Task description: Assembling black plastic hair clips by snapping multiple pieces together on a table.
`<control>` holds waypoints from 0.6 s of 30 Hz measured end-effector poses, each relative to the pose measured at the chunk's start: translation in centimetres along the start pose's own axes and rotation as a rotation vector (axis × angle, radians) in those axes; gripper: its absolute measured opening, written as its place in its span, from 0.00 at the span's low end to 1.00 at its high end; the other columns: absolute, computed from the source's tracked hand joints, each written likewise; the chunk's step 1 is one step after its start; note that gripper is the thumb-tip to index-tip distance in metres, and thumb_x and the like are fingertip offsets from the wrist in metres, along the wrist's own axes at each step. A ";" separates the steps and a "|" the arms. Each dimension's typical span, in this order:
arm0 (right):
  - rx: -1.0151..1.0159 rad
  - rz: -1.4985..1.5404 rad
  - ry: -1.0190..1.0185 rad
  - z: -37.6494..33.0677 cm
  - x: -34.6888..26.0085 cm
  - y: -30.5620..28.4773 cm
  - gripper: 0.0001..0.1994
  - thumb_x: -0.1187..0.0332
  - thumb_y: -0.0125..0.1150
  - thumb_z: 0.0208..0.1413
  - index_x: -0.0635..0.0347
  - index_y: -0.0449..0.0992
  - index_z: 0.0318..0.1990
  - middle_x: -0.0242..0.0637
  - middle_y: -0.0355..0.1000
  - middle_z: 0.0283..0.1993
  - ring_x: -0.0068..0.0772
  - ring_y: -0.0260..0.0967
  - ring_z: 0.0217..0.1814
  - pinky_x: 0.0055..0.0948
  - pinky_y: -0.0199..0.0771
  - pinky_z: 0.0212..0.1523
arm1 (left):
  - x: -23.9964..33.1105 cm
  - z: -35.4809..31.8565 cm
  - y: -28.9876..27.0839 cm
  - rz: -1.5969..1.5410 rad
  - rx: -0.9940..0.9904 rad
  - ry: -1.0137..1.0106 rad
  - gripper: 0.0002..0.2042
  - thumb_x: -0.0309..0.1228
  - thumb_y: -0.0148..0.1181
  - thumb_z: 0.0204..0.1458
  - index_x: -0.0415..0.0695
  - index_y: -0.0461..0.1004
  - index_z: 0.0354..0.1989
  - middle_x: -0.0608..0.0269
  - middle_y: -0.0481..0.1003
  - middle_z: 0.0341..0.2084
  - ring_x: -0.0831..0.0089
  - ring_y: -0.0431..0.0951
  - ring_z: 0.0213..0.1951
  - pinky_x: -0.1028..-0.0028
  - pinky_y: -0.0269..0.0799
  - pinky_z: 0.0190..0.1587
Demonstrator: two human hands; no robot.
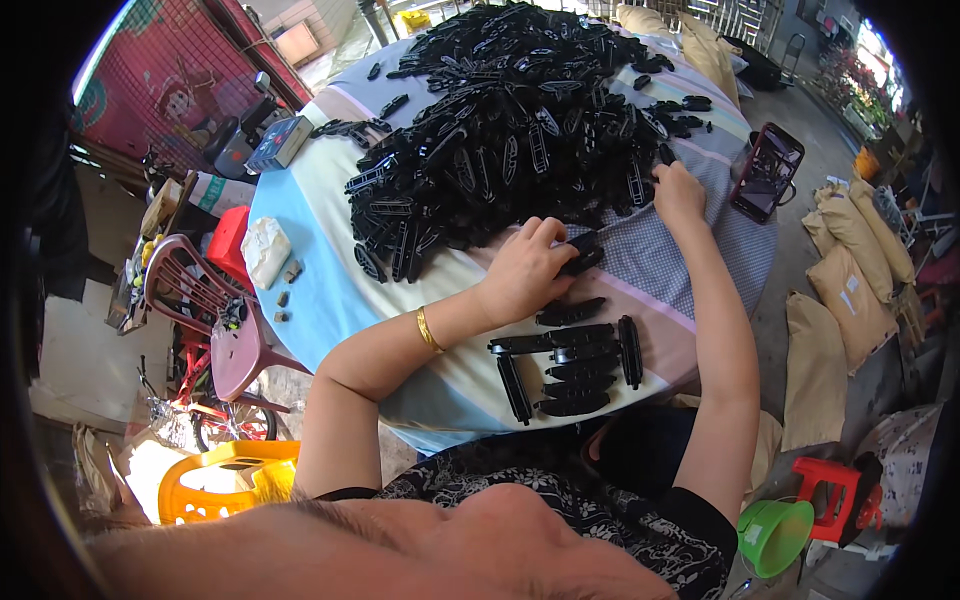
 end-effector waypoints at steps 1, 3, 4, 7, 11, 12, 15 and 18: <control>0.017 -0.017 0.034 0.1 0.0 0.1 0.10 0.66 0.56 0.53 0.57 0.73 0.41 0.43 0.68 0.42 0.49 0.70 0.44 0.43 0.70 0.43 | -0.1 -0.1 0.1 -0.001 -0.003 -0.004 0.14 0.30 0.65 0.36 0.42 0.76 0.34 0.58 0.67 0.38 0.62 0.66 0.42 0.69 0.67 0.44; 0.031 -0.033 0.071 0.4 0.2 0.2 0.09 0.66 0.56 0.53 0.56 0.72 0.40 0.42 0.68 0.42 0.49 0.70 0.44 0.43 0.70 0.43 | -0.4 -0.1 0.2 -0.036 -0.001 -0.013 0.13 0.29 0.63 0.37 0.41 0.74 0.34 0.58 0.67 0.36 0.60 0.67 0.41 0.68 0.67 0.44; 0.047 -0.010 0.076 0.5 0.4 0.2 0.08 0.66 0.56 0.53 0.55 0.71 0.39 0.42 0.68 0.42 0.49 0.70 0.43 0.43 0.70 0.43 | -0.5 -0.3 0.4 -0.037 -0.003 -0.013 0.13 0.29 0.63 0.37 0.41 0.74 0.34 0.58 0.67 0.36 0.60 0.67 0.41 0.68 0.67 0.44; 0.072 0.056 0.049 0.5 1.0 0.2 0.08 0.66 0.56 0.53 0.55 0.71 0.39 0.42 0.68 0.42 0.49 0.70 0.43 0.44 0.70 0.42 | -0.7 -0.5 0.4 -0.100 0.022 -0.023 0.11 0.26 0.61 0.37 0.41 0.72 0.33 0.57 0.68 0.35 0.58 0.66 0.40 0.67 0.67 0.44; 0.156 0.148 -0.018 0.2 1.6 0.1 0.09 0.65 0.55 0.53 0.56 0.73 0.40 0.43 0.68 0.43 0.49 0.70 0.43 0.44 0.70 0.41 | -0.5 -0.3 -0.6 -0.236 0.087 -0.018 0.12 0.23 0.58 0.38 0.40 0.70 0.34 0.55 0.69 0.33 0.57 0.68 0.39 0.67 0.67 0.44; 0.157 0.148 -0.015 0.2 1.6 0.2 0.09 0.65 0.55 0.53 0.56 0.73 0.40 0.43 0.68 0.43 0.49 0.70 0.43 0.44 0.70 0.41 | -0.6 -0.3 -0.8 -0.297 0.103 -0.033 0.12 0.23 0.58 0.39 0.40 0.70 0.35 0.55 0.70 0.33 0.56 0.70 0.39 0.67 0.68 0.43; 0.184 0.070 0.008 0.4 2.1 0.2 0.09 0.65 0.54 0.54 0.57 0.76 0.39 0.43 0.70 0.39 0.50 0.70 0.41 0.46 0.70 0.41 | -1.0 0.0 -0.4 -0.499 0.053 -0.086 0.14 0.23 0.60 0.42 0.39 0.69 0.39 0.57 0.72 0.34 0.64 0.73 0.39 0.72 0.70 0.41; 0.375 0.182 -0.053 0.0 2.4 -1.5 0.09 0.68 0.56 0.53 0.59 0.77 0.39 0.41 0.74 0.35 0.44 0.73 0.37 0.37 0.73 0.38 | -1.7 0.1 -0.2 -0.676 0.100 -0.089 0.14 0.22 0.61 0.47 0.38 0.68 0.42 0.62 0.73 0.33 0.75 0.75 0.36 0.77 0.71 0.37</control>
Point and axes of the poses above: each hand's wrist, its own z-axis towards the middle knuckle, its own y-axis out of the palm, x = y × z, the point moved 9 cm from there along z, towards the middle knuckle
